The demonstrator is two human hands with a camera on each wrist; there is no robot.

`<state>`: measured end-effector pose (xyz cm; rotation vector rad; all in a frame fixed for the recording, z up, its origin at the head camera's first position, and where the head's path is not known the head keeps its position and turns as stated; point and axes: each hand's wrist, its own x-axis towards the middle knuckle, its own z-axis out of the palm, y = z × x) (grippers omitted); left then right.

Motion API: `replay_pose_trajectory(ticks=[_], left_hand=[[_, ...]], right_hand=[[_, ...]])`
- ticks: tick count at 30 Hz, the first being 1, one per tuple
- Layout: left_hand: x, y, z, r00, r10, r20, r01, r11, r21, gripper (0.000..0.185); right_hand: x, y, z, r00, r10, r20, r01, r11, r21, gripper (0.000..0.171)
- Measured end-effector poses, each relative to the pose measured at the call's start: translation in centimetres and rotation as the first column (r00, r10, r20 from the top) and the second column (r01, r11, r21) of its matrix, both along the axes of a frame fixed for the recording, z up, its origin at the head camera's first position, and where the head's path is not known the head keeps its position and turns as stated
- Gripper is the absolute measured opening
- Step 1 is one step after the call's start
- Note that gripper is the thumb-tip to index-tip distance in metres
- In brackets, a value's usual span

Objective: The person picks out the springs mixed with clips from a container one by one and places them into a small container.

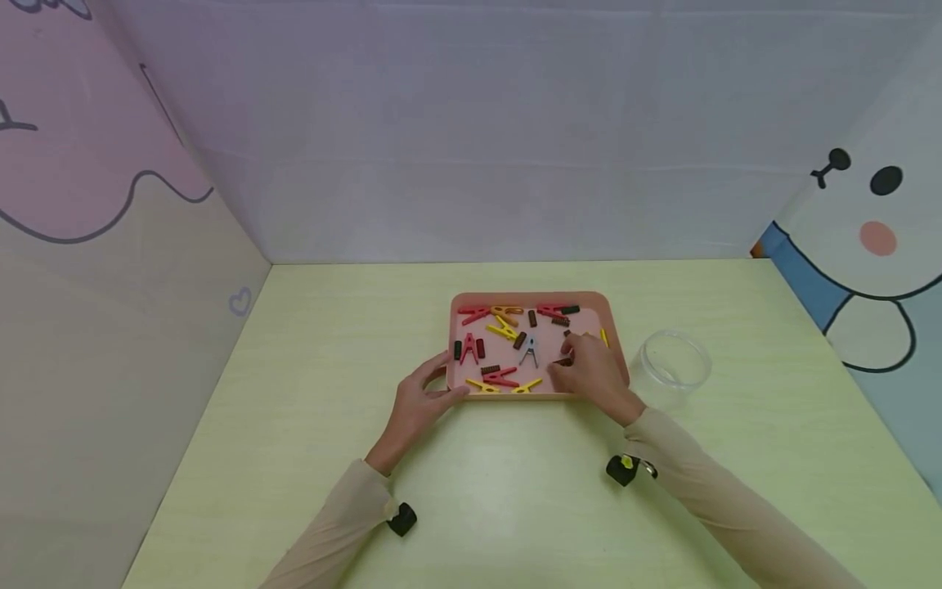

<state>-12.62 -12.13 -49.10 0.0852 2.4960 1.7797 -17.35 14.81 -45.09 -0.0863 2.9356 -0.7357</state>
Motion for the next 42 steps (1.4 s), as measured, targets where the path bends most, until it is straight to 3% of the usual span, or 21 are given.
replay_pose_trajectory(ticks=[4, 11, 22, 31, 38, 42], left_hand=[[0.0, 0.0, 0.0, 1.000, -0.001, -0.003, 0.001, 1.000, 0.000, 0.066], [0.0, -0.1, 0.1, 1.000, -0.001, -0.001, 0.001, 1.000, 0.004, 0.066], [0.4, 0.1, 0.5, 1.000, 0.003, -0.001, -0.003, 1.000, 0.002, 0.065], [0.7, 0.1, 0.8, 1.000, 0.008, -0.002, -0.008, 1.000, -0.003, 0.066], [0.8, 0.2, 0.9, 1.000, 0.010, -0.006, -0.010, 1.000, 0.000, 0.066], [0.8, 0.1, 0.8, 1.000, 0.012, -0.008, -0.012, 1.000, 0.000, 0.065]], right_hand=[[0.0, 0.0, -0.1, 0.999, 0.018, -0.030, -0.018, 1.000, -0.013, 0.018], [0.0, -0.2, 0.1, 1.000, 0.014, 0.000, -0.014, 0.999, -0.049, 0.011], [0.3, 0.3, 0.6, 1.000, -0.005, 0.002, 0.006, 0.995, -0.098, 0.015], [1.2, 0.7, 1.5, 0.986, 0.053, -0.156, -0.065, 0.995, -0.073, 0.013], [1.9, 1.0, 2.3, 0.979, 0.067, -0.194, -0.102, 0.979, -0.178, 0.016], [2.1, 1.2, 2.6, 0.977, 0.076, -0.200, -0.113, 0.977, -0.183, 0.016]])
